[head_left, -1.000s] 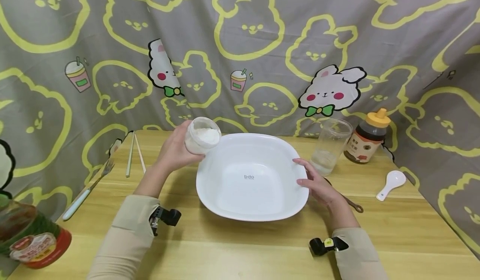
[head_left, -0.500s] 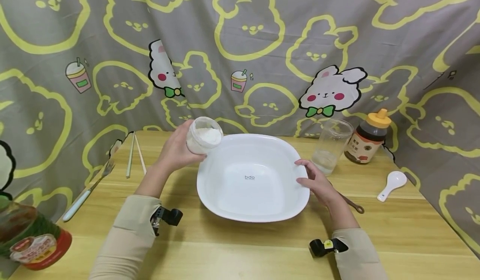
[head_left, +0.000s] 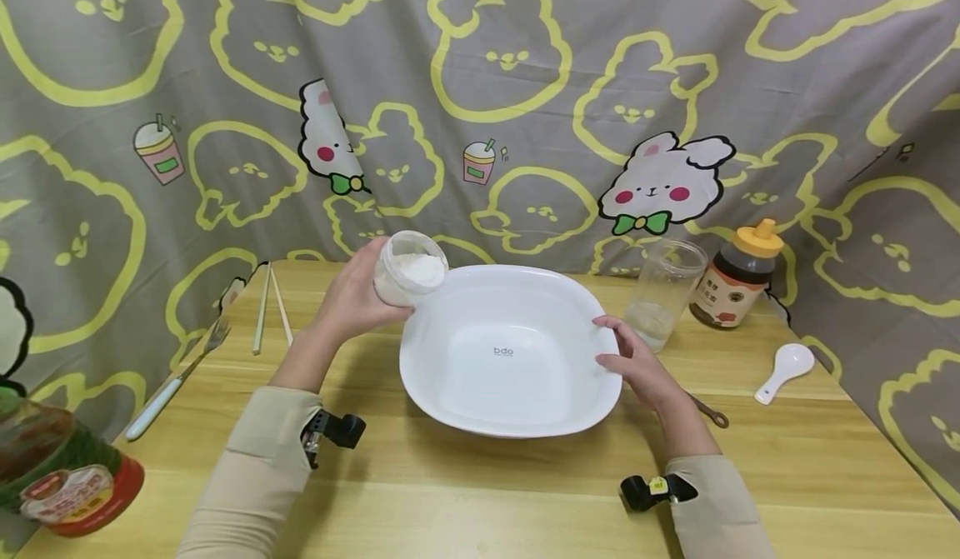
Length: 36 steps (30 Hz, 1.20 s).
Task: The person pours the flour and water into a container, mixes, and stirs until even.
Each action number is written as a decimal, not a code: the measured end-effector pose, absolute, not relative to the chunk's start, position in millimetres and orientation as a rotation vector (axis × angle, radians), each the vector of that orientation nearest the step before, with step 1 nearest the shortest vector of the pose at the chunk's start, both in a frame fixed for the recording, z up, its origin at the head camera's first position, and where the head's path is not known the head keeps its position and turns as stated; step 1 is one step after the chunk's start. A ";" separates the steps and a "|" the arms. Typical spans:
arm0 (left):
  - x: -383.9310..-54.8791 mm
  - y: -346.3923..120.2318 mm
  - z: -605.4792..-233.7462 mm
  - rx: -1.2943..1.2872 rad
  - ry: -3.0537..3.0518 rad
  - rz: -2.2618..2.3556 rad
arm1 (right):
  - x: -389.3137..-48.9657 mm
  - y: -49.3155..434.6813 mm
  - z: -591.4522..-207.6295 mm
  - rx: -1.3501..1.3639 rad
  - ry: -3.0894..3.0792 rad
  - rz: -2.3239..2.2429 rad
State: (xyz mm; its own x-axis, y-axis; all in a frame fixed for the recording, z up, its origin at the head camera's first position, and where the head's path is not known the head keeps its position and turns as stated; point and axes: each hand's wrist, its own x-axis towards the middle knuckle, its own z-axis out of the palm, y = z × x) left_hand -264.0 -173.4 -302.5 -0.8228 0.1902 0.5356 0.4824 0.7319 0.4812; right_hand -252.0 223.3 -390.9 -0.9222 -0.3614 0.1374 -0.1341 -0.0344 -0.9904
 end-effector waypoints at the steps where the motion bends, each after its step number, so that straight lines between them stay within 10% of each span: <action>1: -263.8 -173.2 -302.1 -0.517 -2.478 -0.869 | -252.6 223.6 -390.8 -0.539 2.057 -2.082; 36: -270.6 -147.2 -284.5 -0.773 -2.545 -0.487 | -255.5 229.4 -396.0 -0.599 1.829 -2.151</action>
State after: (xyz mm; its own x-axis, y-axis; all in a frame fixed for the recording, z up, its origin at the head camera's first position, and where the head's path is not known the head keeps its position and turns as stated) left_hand -270.6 -147.2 -284.5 -0.7498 0.4365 0.4972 0.5893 0.7823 0.2019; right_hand -255.5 229.4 -396.0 -0.8827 -0.4471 0.1443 -0.0707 -0.1772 -0.9816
